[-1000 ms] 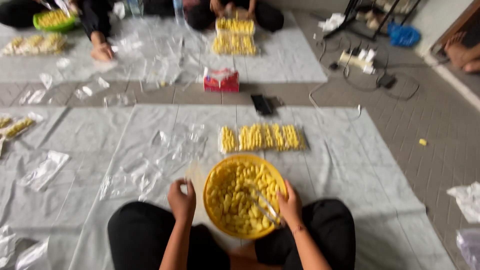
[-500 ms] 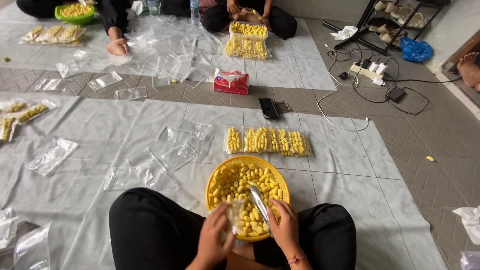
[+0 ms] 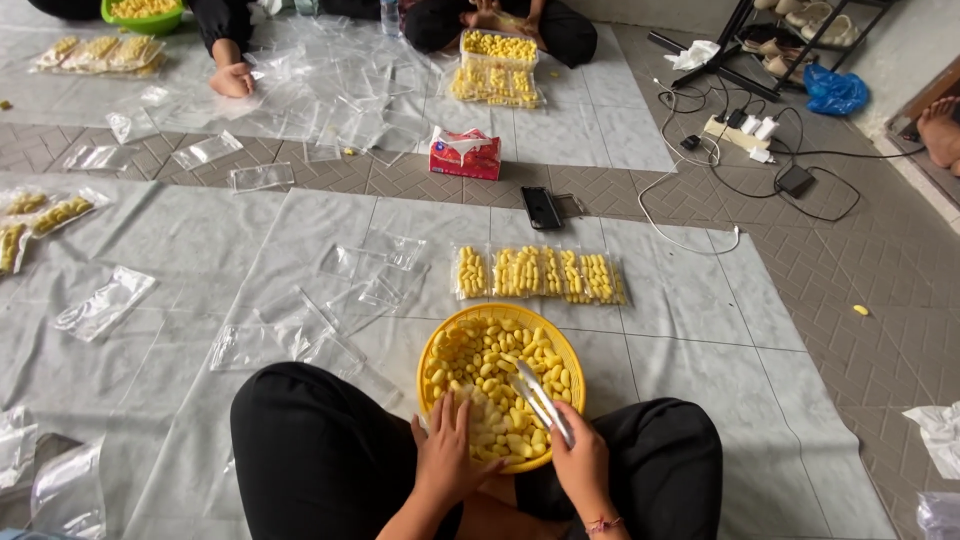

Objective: The person sits on a floor mat and uses tongs to transfer yellow snack pieces from a yellow basket into small clear plastic bags. The person fills several bags and places them on the mat. Other people are visible in the background performing the same task.

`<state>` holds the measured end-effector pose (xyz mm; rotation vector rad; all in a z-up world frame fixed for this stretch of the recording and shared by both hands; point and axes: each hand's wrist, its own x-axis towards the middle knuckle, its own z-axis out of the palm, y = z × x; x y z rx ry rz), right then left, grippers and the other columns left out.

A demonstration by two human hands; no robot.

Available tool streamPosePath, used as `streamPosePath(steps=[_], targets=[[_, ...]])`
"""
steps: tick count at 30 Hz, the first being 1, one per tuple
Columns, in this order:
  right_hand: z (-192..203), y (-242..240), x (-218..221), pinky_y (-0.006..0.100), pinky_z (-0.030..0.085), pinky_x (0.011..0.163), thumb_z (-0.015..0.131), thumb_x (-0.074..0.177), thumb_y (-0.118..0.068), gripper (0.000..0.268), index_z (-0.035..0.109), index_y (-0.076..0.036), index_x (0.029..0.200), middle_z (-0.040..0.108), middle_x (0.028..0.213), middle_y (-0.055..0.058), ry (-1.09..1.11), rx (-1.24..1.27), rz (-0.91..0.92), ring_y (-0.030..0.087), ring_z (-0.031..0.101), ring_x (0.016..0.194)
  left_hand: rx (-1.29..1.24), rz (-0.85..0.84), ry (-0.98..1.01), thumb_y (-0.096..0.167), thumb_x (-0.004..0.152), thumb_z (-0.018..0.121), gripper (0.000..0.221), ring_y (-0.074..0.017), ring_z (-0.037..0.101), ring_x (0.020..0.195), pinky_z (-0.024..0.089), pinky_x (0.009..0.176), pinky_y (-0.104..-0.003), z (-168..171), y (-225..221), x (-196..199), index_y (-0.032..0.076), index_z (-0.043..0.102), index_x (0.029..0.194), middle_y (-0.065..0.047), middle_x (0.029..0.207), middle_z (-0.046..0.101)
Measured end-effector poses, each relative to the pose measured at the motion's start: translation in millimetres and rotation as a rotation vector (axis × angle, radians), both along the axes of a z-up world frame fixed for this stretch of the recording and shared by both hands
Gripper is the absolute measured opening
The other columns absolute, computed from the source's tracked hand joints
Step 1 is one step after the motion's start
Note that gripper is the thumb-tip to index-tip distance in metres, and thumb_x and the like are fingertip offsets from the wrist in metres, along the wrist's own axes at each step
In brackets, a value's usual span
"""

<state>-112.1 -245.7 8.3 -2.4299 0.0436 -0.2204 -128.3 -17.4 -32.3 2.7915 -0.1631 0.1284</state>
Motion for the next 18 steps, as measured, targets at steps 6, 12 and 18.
streamPosePath(steps=[6,12,18], targets=[[20,5,-1,0.03,0.063,0.09,0.065,0.092,-0.013,0.039,0.069,-0.006,0.13,0.079,0.115,0.01,0.105,0.611,-0.221,0.019,0.078,0.099,-0.268,0.111,0.053,0.054,0.091,0.066,0.076,-0.0306,0.049,0.133,0.027,0.114,-0.059,45,4,3,0.012,0.044,0.15,-0.011,0.139,0.057],[-16,6,3,0.04,0.058,0.093,0.073,0.085,-0.022,0.046,0.071,-0.026,0.13,0.07,0.112,0.012,0.001,0.029,-0.078,0.027,0.07,0.104,-1.026,0.221,-0.022,0.034,0.097,0.059,0.033,-0.0197,0.075,0.108,0.058,0.093,-0.037,76,26,8,0.015,0.081,0.112,-0.005,0.112,0.081],[49,39,-12,0.042,0.049,0.101,0.067,0.094,-0.029,0.037,0.07,-0.01,0.125,0.07,0.128,0.006,-0.464,-0.07,0.125,0.027,0.061,0.119,-1.653,0.12,0.254,0.037,0.093,0.061,0.048,-0.0322,0.082,0.096,0.067,0.092,-0.044,88,39,0,-0.004,0.08,0.106,-0.023,0.102,0.084]])
